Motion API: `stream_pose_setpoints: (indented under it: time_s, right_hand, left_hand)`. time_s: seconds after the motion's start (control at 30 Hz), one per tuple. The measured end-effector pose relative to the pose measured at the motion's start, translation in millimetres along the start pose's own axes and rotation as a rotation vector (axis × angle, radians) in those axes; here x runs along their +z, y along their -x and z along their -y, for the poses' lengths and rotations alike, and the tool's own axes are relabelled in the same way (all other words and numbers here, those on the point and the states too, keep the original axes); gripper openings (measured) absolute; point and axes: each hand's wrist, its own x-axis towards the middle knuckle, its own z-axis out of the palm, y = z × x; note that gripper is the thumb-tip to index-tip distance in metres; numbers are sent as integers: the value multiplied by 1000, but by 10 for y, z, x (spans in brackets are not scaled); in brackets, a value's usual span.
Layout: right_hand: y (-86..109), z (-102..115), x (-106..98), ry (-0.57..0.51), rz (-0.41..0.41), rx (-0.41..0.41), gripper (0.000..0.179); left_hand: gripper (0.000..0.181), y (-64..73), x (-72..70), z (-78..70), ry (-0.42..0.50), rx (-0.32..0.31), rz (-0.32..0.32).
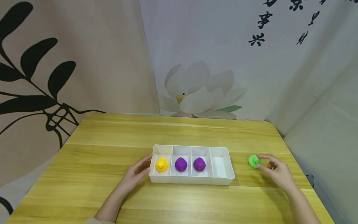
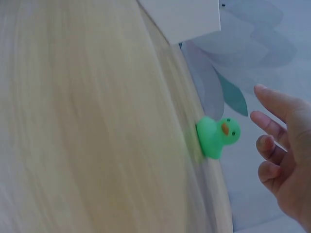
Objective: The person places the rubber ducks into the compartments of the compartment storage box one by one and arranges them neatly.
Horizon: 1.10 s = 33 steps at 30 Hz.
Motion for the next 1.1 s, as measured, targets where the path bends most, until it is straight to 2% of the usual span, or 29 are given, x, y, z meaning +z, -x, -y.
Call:
stream_pose_setpoints:
  time_s: [0.5, 0.8, 1.1]
  right_hand:
    - [-88, -222, -68, 22, 82, 7, 36]
    - [-124, -309, -47, -16, 166, 82, 39]
    - [-135, -334, -16, -13, 157, 100, 38]
  left_hand:
    - [49, 3, 2, 7, 8, -11, -7]
    - [48, 4, 5, 12, 7, -5, -2]
    - [48, -4, 4, 4, -7, -13, -8]
